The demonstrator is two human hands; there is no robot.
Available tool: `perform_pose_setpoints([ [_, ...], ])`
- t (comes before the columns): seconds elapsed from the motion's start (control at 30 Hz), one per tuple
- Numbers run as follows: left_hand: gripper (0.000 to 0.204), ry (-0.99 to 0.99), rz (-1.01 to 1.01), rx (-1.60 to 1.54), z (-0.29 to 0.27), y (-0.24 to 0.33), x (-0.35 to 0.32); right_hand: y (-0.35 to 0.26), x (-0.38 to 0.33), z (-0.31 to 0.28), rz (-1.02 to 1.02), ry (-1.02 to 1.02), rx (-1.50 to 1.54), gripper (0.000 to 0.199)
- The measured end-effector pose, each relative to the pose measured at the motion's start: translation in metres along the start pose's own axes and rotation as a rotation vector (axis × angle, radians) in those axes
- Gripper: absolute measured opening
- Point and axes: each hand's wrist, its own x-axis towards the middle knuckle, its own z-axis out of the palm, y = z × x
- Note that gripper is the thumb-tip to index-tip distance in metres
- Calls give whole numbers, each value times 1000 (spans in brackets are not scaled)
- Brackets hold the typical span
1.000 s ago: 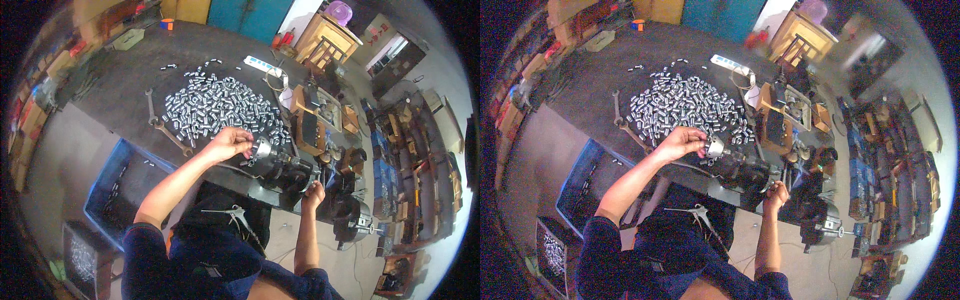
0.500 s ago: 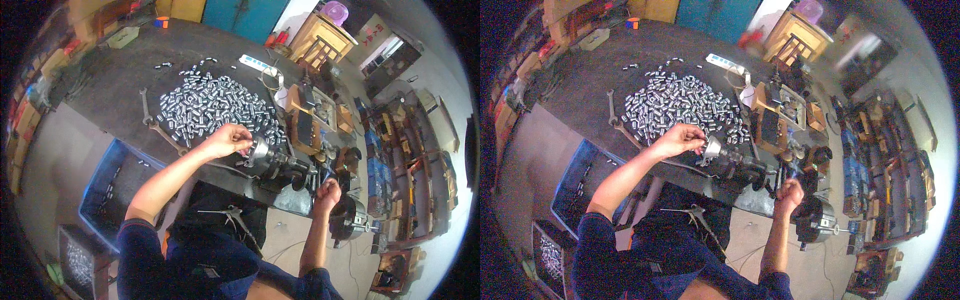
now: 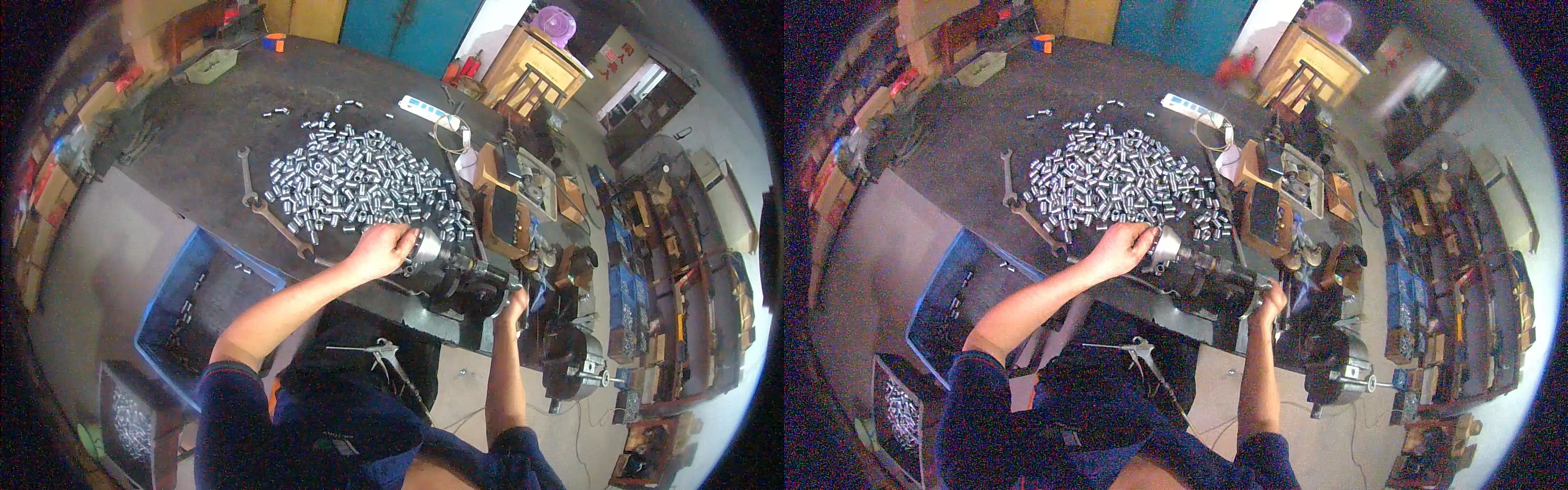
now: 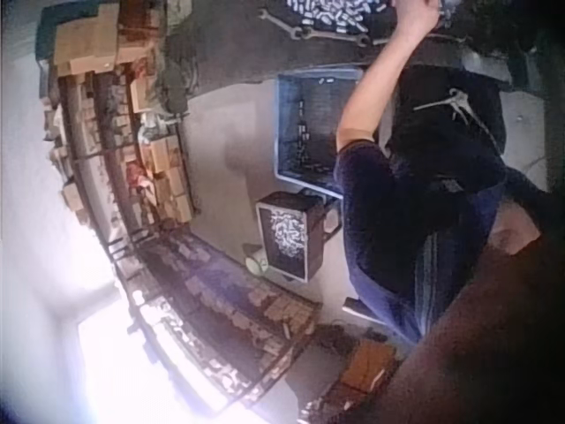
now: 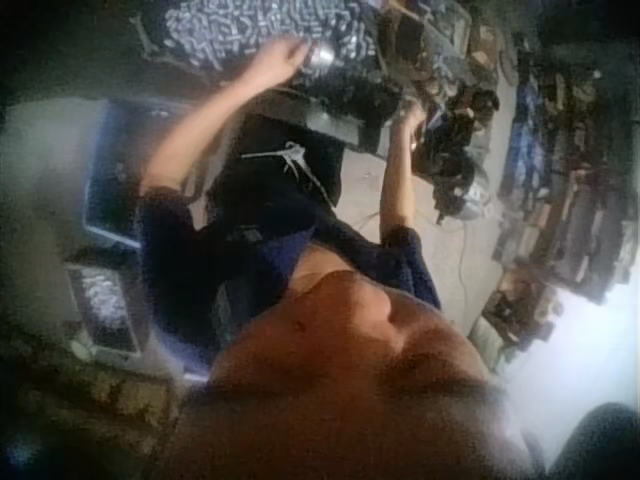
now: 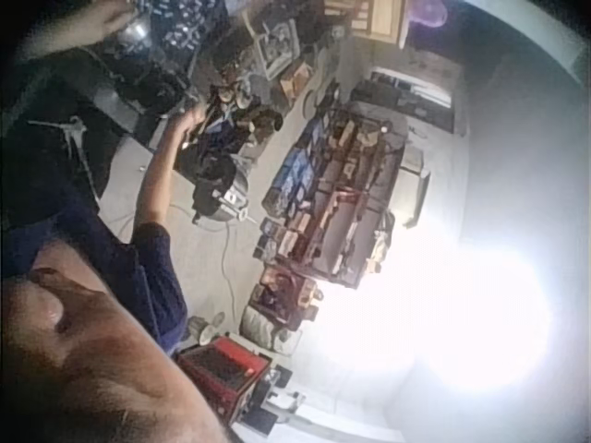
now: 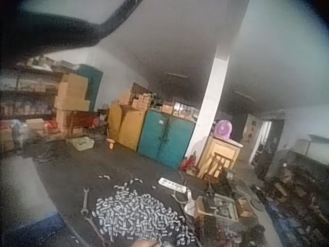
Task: The person repeatedly picks small cylindrical metal parts from a pile on the workbench, inserts each into a bench-mounted tool, and operates a lever to process them. The person then removes the processed parts and places them into a blue bin. The cycle continues throughout the clip.
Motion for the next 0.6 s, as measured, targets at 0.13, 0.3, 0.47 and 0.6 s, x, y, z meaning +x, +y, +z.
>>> perform_pose_setpoints([
  [0.13, 29, 4, -1, 24, 1, 2, 1, -37, -55, -23, 177, -99, 117, 19],
  [0.3, 32, 8, -5, 37, 4, 2, 2, -80, -73, -22, 49, -193, 107, 18],
  [0.47, 34, -14, -79, -6, 0, 7, 2, -63, -67, -23, 183, -188, 171, 14],
  [0.6, 37, -69, -138, -29, -2, 7, 7, -25, -34, -19, 294, 4, -54, 14],
])
